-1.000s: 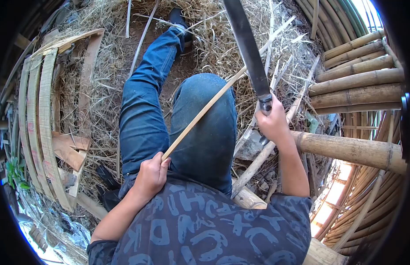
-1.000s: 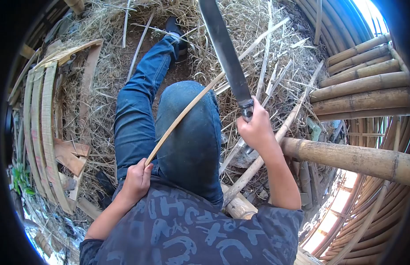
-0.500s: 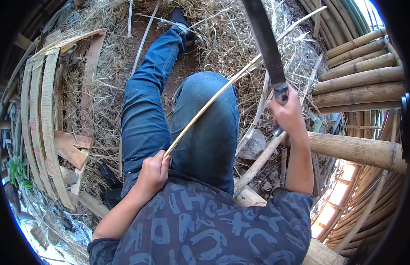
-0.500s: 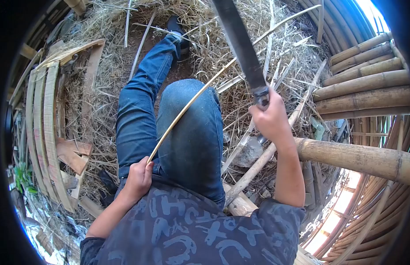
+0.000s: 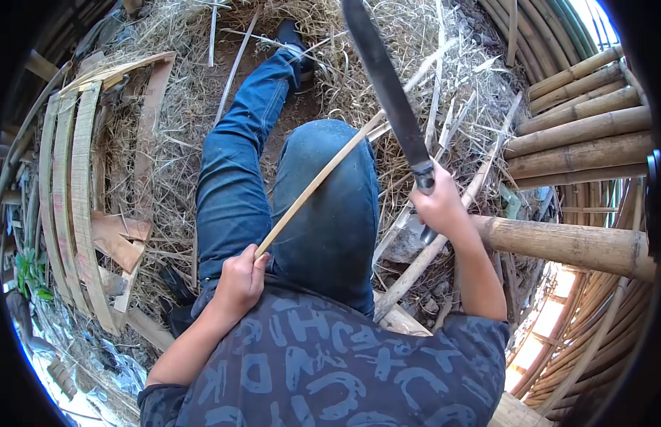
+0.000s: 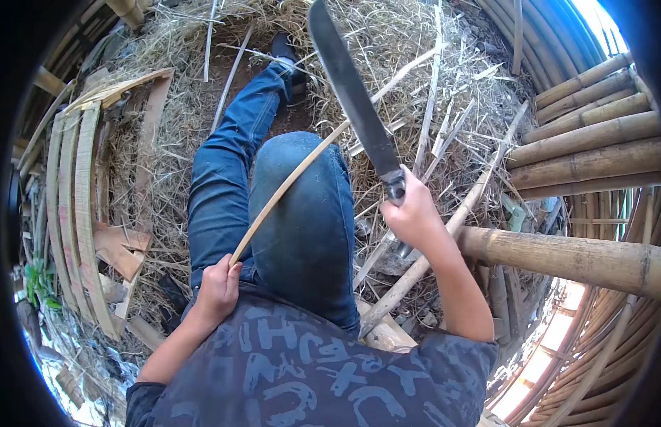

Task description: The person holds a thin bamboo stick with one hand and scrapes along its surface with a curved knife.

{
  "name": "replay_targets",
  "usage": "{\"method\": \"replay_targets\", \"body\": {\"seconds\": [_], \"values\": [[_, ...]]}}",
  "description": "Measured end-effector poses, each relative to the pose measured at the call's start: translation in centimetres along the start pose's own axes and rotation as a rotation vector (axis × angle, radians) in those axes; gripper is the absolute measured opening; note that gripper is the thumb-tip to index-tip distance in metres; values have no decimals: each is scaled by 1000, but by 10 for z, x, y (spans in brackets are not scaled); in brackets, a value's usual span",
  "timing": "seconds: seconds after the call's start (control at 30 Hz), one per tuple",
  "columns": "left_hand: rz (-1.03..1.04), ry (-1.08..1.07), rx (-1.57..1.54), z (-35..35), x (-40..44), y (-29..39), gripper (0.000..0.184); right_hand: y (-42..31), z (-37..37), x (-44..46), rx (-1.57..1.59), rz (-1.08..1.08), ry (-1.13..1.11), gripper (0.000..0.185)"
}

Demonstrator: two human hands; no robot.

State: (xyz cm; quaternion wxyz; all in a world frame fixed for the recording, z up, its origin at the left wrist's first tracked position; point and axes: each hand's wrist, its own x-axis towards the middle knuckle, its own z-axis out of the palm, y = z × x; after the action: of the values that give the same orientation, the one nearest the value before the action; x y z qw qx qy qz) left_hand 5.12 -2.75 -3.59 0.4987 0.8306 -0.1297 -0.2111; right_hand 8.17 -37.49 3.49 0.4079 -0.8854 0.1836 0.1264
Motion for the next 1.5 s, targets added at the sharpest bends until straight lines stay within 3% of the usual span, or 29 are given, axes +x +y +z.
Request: {"method": "replay_targets", "body": {"seconds": [0.13, 0.2, 0.3, 0.4, 0.43, 0.47, 0.53, 0.6, 0.67, 0.87, 0.93, 1.0, 1.07, 1.1, 1.2, 1.23, 1.33, 1.4, 1.5], "values": [[27, 20, 25, 2, 0, -4, 20, -12, -29, 5, 28, -37, 34, 43], [41, 23, 12, 3, 0, -3, 20, -12, -20, 8, 170, 124, 84, 40], [50, 39, 45, 3, 0, 0, 19, 5, -3, 0, -45, -26, -17, 38], [2, 35, 67, 2, -1, 0, 18, 6, -18, 1, 52, -72, 48, 35], [11, 28, 67, 3, 0, -2, 18, -7, -26, 1, 95, 9, 50, 31], [23, 17, 67, 3, 0, -2, 18, 3, -29, 9, 103, -67, 97, 31], [35, 28, 55, 5, -1, 1, 19, -3, -15, 8, 277, 119, 115, 35], [14, 40, 68, 4, -1, 5, 19, 14, -4, 3, 7, -14, 38, 38], [7, 35, 81, 3, 0, 5, 20, 25, -1, 2, -58, -102, 40, 40], [25, 29, 100, 6, -3, 2, 20, 4, -5, 6, 284, 67, 44, 32], [-15, 44, 106, 4, -4, 7, 20, 16, 0, -3, 61, -40, -83, 49], [15, 46, 116, 7, 0, 4, 19, 13, -3, -8, 174, -67, -97, 57], [22, 46, 125, 8, -3, 1, 19, 16, -8, 1, 159, -154, 83, 47], [17, 36, 124, 7, -4, 2, 19, 4, -14, 3, 169, -22, 20, 40], [8, 41, 111, 7, -3, 7, 20, 16, 8, 4, 168, -69, 69, 35], [-3, 47, 111, 7, -2, 8, 19, 11, 6, -4, 97, -49, -38, 39], [-1, 28, 140, 8, -1, 1, 19, 12, 11, -11, 127, -112, -78, 37], [6, 34, 146, 8, -2, 4, 19, 1, -4, -2, 25, -167, -38, 40], [29, 65, 138, 9, -1, 4, 20, 4, 3, 2, 137, -71, -11, 43]]}}
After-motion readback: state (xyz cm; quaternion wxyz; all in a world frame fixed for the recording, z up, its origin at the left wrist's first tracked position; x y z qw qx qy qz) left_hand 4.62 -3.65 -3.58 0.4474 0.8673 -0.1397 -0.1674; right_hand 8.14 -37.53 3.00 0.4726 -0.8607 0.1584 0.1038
